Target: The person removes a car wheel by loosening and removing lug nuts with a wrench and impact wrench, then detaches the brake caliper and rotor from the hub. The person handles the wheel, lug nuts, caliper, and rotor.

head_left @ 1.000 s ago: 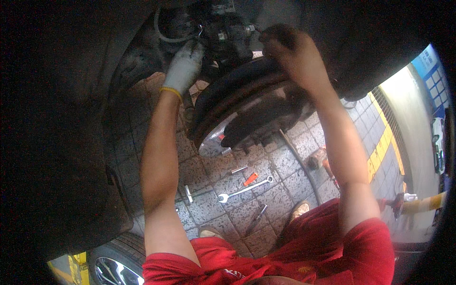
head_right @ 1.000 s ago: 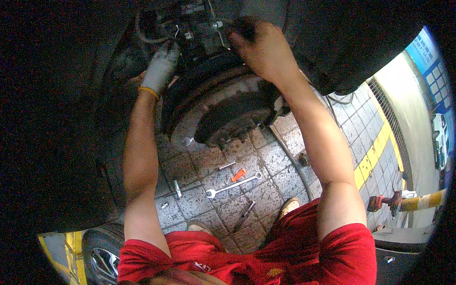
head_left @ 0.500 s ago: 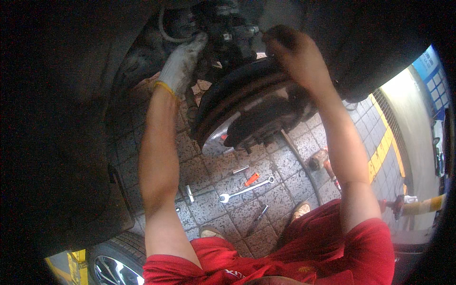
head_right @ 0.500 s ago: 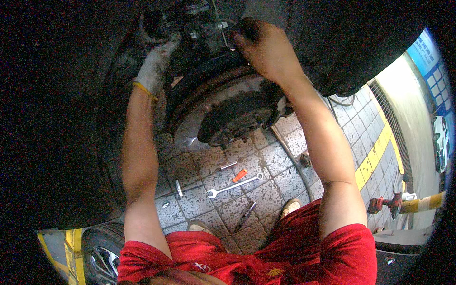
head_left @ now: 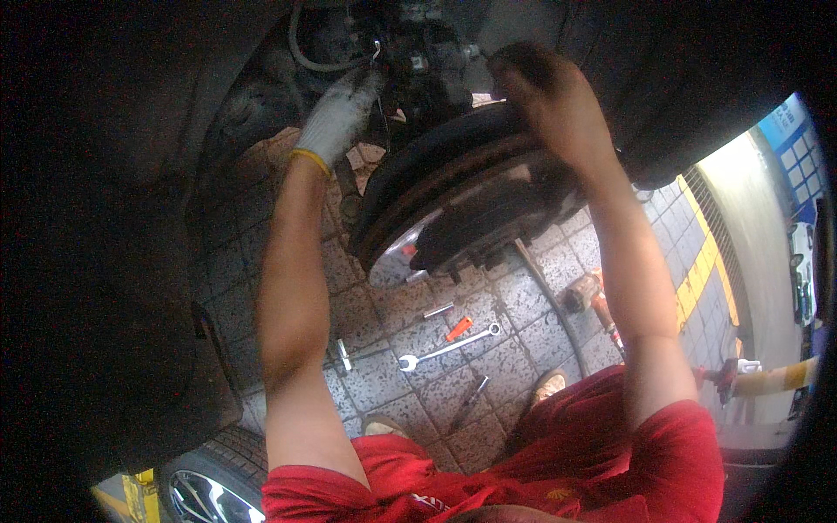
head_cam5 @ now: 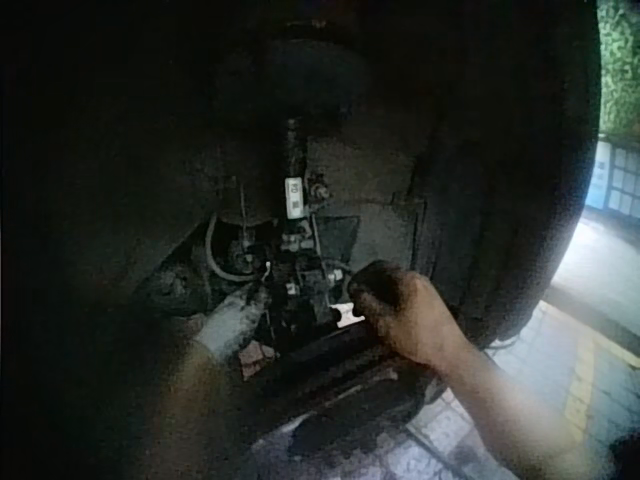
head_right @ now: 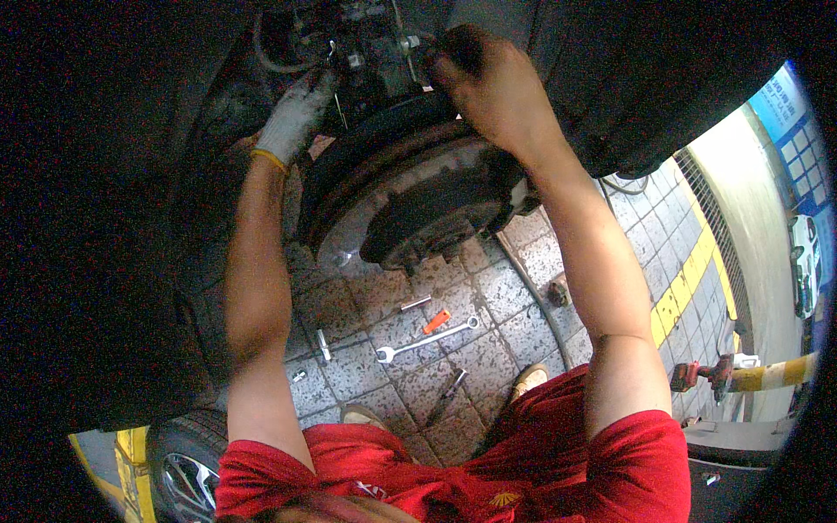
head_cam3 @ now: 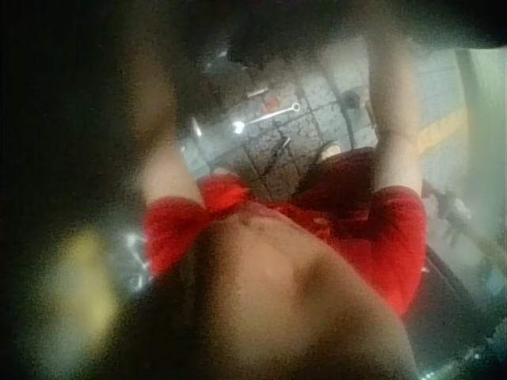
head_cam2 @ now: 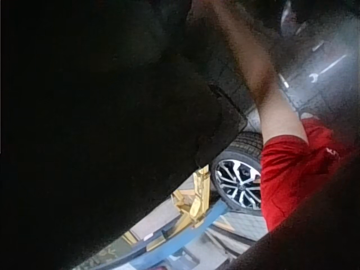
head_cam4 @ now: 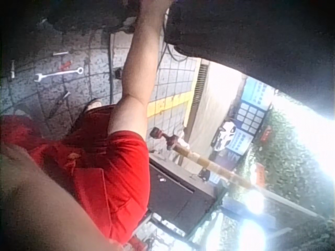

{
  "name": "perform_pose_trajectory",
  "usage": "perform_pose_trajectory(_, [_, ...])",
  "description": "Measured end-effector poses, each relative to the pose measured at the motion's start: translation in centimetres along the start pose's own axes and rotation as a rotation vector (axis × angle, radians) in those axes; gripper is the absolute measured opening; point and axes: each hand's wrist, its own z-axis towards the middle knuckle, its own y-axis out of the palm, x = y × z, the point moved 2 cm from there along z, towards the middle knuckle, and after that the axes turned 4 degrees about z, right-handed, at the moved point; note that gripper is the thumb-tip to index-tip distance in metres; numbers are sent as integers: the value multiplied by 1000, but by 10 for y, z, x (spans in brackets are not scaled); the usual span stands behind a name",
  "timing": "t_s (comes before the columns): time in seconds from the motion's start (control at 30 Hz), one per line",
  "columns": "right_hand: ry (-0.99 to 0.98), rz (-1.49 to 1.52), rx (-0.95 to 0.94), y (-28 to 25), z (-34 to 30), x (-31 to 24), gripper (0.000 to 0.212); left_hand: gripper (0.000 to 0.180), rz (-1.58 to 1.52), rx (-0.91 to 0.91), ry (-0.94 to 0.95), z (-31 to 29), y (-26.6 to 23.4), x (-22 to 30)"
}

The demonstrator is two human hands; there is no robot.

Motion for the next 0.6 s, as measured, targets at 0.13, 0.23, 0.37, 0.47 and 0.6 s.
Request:
perform_pose_trajectory(0.13, [-1,10,2,1,1,5,34,52,339,-48,219,-4,-6,11])
perform_pose_trajectory(0.23, [12,11,-12,2,3,10,35,52,571,-123,278,-3,-10,18])
perform_pose_trajectory(0.37, [-11,-55,-22,4,7,12,36,51,307,-29,143,-2,-6,21])
perform_pose_trajectory(0.47, [14,-42,-10,4,7,11,38,49,37,-1,7,-2,-2,13])
perform_pose_trajectory(0.6, [56,-40,-35,3,5,6,40,61,413,33,157,1,-8,10])
